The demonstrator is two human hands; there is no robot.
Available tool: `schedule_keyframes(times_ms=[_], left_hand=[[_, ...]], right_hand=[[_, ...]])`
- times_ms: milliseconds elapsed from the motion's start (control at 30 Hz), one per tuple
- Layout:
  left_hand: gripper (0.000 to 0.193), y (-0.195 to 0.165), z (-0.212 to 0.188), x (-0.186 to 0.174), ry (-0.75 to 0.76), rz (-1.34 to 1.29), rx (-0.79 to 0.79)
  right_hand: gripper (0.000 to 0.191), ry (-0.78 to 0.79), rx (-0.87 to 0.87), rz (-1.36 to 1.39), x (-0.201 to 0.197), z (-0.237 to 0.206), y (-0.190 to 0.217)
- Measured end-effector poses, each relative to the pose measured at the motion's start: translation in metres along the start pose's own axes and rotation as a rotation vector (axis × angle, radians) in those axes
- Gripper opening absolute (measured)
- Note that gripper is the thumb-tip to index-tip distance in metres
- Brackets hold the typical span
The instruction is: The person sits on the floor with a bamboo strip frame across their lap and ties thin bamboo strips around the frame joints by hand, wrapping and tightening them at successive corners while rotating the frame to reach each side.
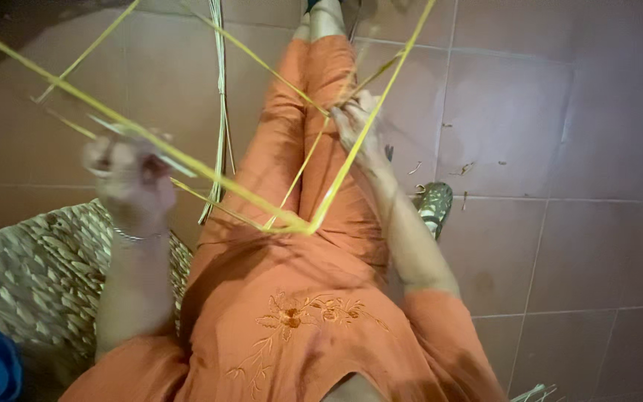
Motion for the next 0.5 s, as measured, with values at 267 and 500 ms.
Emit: schedule_keyframes(times_ms=[267, 500], left_hand=[[0.039, -0.011, 0.064, -0.017, 0.153, -0.185, 0.207], [0.021, 0.033, 0.094, 0.000, 0.143, -0.304, 0.048]], right_hand=[[0.020, 0.130, -0.215, 0.013, -0.066, -0.031, 0.068], [0.012, 0.041, -0.079, -0.162, -0.070, -0.077, 0.047]])
Point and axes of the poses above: each hand's wrist, its own z-axis towards the middle knuckle, its own x-axis out of the palm, y = z × x, the point moved 5 cm from there along z, towards the middle knuckle, and after that the axes turned 8 degrees about -x, right-handed, at the moved point
